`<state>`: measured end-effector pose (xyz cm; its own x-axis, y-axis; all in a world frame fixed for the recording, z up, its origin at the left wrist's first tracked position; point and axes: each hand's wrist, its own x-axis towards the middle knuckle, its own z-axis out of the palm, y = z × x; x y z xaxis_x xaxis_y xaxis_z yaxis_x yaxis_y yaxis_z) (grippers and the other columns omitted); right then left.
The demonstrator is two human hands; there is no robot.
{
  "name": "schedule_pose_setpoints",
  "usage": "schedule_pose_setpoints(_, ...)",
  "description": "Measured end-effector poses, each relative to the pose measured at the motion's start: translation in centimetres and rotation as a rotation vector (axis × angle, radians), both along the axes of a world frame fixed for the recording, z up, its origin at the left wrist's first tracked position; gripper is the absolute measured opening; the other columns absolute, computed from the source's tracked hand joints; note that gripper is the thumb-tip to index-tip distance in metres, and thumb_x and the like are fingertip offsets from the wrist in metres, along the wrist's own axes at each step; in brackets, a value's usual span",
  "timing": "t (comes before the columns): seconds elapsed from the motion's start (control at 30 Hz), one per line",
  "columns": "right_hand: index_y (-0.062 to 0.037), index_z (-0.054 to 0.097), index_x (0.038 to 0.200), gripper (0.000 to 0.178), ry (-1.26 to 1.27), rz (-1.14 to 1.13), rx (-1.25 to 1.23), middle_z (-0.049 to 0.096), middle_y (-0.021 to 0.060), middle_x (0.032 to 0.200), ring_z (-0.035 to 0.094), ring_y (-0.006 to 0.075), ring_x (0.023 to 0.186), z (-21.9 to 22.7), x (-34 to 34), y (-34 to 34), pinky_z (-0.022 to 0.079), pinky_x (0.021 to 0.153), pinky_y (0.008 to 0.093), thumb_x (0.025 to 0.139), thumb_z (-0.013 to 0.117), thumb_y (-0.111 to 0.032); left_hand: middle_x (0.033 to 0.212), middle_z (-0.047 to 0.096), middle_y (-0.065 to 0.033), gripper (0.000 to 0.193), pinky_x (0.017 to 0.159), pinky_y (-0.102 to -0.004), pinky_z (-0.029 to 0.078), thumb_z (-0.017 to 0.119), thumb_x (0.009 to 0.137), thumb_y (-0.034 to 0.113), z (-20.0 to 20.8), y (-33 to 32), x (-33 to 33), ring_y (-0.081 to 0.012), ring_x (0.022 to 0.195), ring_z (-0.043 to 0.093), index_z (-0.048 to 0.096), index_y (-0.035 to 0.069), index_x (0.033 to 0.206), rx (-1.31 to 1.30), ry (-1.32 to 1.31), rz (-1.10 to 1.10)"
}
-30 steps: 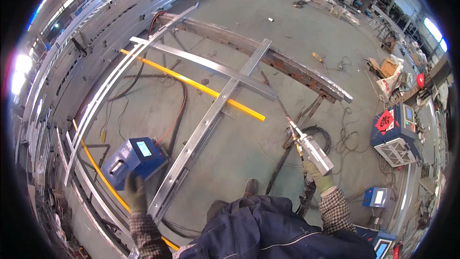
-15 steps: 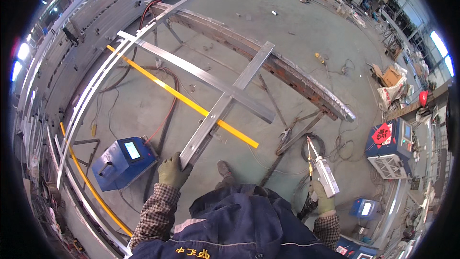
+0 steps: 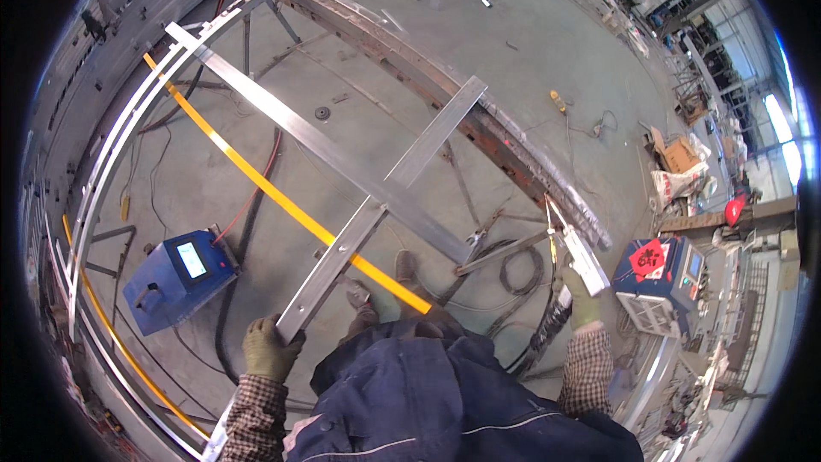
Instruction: The person positions a metal bar onto a frame, then uses a welding torch to tack weld the bar at multiple joints. The person repositions the bar and continues welding additional joints to secure the frame.
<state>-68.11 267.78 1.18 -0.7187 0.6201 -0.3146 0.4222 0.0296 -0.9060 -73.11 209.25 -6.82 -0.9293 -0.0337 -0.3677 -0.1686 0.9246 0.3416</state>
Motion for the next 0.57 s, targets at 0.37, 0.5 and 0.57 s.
schedule_pose_setpoints(0.37,-0.0091,0.076,0.106,0.028,-0.075,0.076,-0.154,0.073,0.0004,0.088,0.067,0.0155,0.069,-11.7,-29.4,22.7,0.054,0.061,0.0321,0.09,0.089,-0.028,0.142,0.063,-0.0247,0.069,0.115,-0.0497,0.048,0.095,0.073,0.041,0.7,2.2,-0.2,-0.0434,0.138,0.057,0.068,0.0,0.121,-0.223,-0.104,0.135)
schedule_pose_setpoints(0.5,-0.0089,0.077,0.117,0.034,-0.09,0.081,-0.136,0.076,0.002,0.1,0.071,0.0182,0.085,-17.8,-35.8,26.9,0.059,0.076,0.0349,0.091,0.088,-0.027,0.153,0.057,-0.0234,0.069,0.122,-0.0477,0.044,0.095,0.075,0.04,0.9,3.3,-0.1,-0.0399,0.146,0.051,0.069,0.003,0.127,-0.264,-0.199,0.256)
schedule_pose_setpoints(0.57,-0.0078,0.072,0.134,0.049,-0.153,0.164,-0.106,0.078,0.0053,0.113,0.075,0.0235,0.103,-21.9,-36.9,28.6,0.061,0.088,0.0381,0.093,0.088,-0.028,0.159,0.053,-0.023,0.07,0.125,-0.0467,0.041,0.093,0.078,0.044,1.4,3.4,-0.8,-0.0404,0.149,0.049,0.069,0.004,0.13,-0.259,-0.263,0.276)
